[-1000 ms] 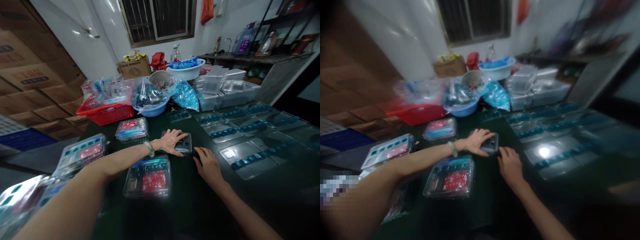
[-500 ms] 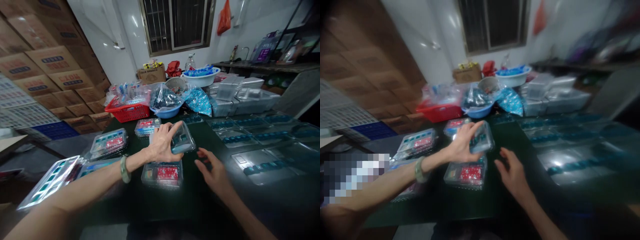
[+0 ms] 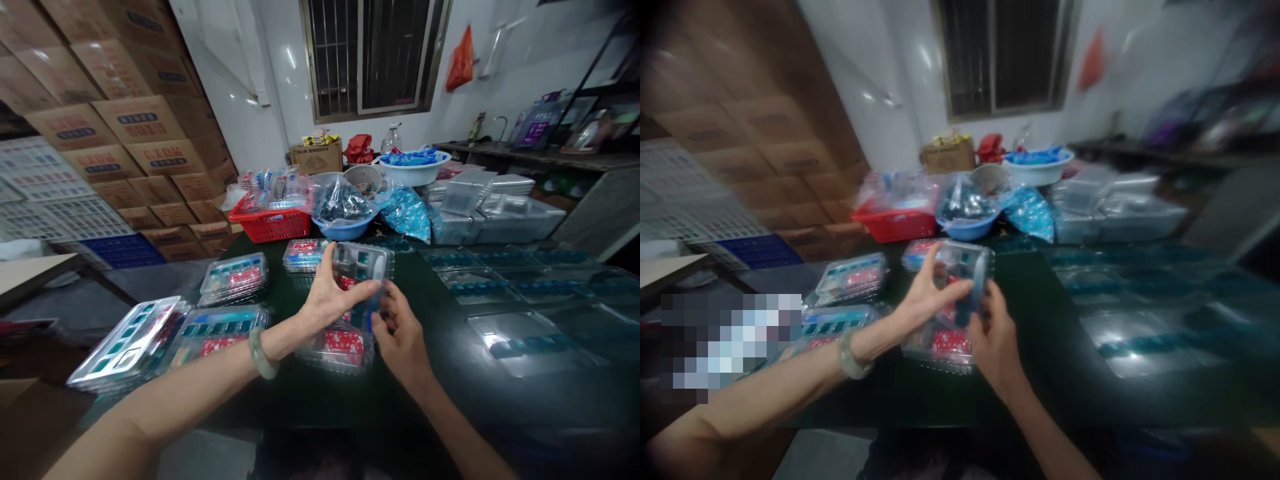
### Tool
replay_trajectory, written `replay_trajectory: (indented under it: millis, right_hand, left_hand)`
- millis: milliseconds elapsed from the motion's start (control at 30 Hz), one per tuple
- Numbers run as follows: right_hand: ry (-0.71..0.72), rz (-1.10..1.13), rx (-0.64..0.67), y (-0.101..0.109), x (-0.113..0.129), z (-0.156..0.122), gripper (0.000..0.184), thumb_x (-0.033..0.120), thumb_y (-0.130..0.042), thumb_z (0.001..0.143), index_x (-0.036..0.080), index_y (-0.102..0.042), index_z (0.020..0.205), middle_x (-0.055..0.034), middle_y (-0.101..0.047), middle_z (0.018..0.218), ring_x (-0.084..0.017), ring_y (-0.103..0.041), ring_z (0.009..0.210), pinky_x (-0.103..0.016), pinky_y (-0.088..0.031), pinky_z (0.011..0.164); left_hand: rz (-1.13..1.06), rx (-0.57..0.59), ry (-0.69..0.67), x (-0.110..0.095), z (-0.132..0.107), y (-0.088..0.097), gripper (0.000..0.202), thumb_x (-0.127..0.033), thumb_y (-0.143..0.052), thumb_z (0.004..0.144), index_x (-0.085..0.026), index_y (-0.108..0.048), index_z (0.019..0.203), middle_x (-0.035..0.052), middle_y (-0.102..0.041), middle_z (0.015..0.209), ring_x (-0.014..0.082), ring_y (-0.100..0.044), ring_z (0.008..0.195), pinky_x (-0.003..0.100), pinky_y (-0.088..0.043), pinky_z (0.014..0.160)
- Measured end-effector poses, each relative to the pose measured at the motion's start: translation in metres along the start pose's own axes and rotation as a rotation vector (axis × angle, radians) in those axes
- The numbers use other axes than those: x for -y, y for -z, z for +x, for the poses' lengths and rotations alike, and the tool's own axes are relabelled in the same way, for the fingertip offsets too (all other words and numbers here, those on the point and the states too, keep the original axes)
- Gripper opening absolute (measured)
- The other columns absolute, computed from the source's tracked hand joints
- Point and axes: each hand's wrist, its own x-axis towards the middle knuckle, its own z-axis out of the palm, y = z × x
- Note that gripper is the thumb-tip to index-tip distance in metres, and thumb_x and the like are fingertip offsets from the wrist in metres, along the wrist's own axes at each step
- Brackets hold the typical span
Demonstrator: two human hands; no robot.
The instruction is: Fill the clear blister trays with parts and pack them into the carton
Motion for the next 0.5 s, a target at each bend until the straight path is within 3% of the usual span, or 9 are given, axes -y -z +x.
replay_trajectory:
  millis: [133, 233, 300, 500]
  right_hand:
    - [-0.138, 0.179, 0.212, 0.029, -0.005, 0.019, 0.059, 0.03, -0.054, 0.08, 0.017, -0.032, 0.133, -0.0096, -0.062, 0.106, -0.02, -0.062, 0.089, -0.032, -0.052, 0.074]
    - [-0.208, 0.22, 0.298, 0.04, -0.007, 0.033, 0.056, 0.029, -0.057, 0.077, 0.017, -0.038, 0.129, -0.0072, -0.064, 0.099, -0.019, -0.063, 0.087, -0.032, -0.051, 0.074]
    - [-0.234, 0.267, 0.359, 0.042, -0.009, 0.041, 0.055, 0.026, -0.059, 0.077, 0.018, -0.04, 0.127, -0.006, -0.064, 0.097, -0.019, -0.063, 0.086, -0.031, -0.051, 0.074]
    - [-0.292, 0.355, 0.517, 0.04, -0.02, 0.058, 0.049, 0.023, -0.059, 0.078, 0.021, -0.045, 0.125, -0.0047, -0.063, 0.1, -0.017, -0.063, 0.086, -0.03, -0.049, 0.075]
  left_hand:
    - [-0.113, -0.047, 0.097, -0.004, 0.006, 0.027, 0.063, -0.052, -0.057, 0.077, -0.018, -0.04, 0.128, 0.0105, -0.054, 0.11, 0.0205, -0.053, 0.095, 0.031, -0.044, 0.076]
    - [-0.098, -0.002, 0.157, 0.003, 0.013, 0.043, 0.041, -0.05, -0.051, 0.081, -0.013, -0.059, 0.097, 0.0065, -0.061, 0.089, 0.0131, -0.055, 0.071, 0.023, -0.042, 0.058]
    - [-0.075, 0.022, 0.164, 0.01, 0.016, 0.05, 0.037, -0.048, -0.052, 0.081, -0.013, -0.061, 0.084, 0.0042, -0.06, 0.079, 0.0102, -0.054, 0.062, 0.02, -0.039, 0.05]
    - [-0.065, 0.075, 0.248, 0.02, 0.013, 0.061, 0.03, -0.042, -0.06, 0.077, -0.012, -0.062, 0.078, -0.0003, -0.056, 0.062, 0.0068, -0.049, 0.047, 0.017, -0.033, 0.039]
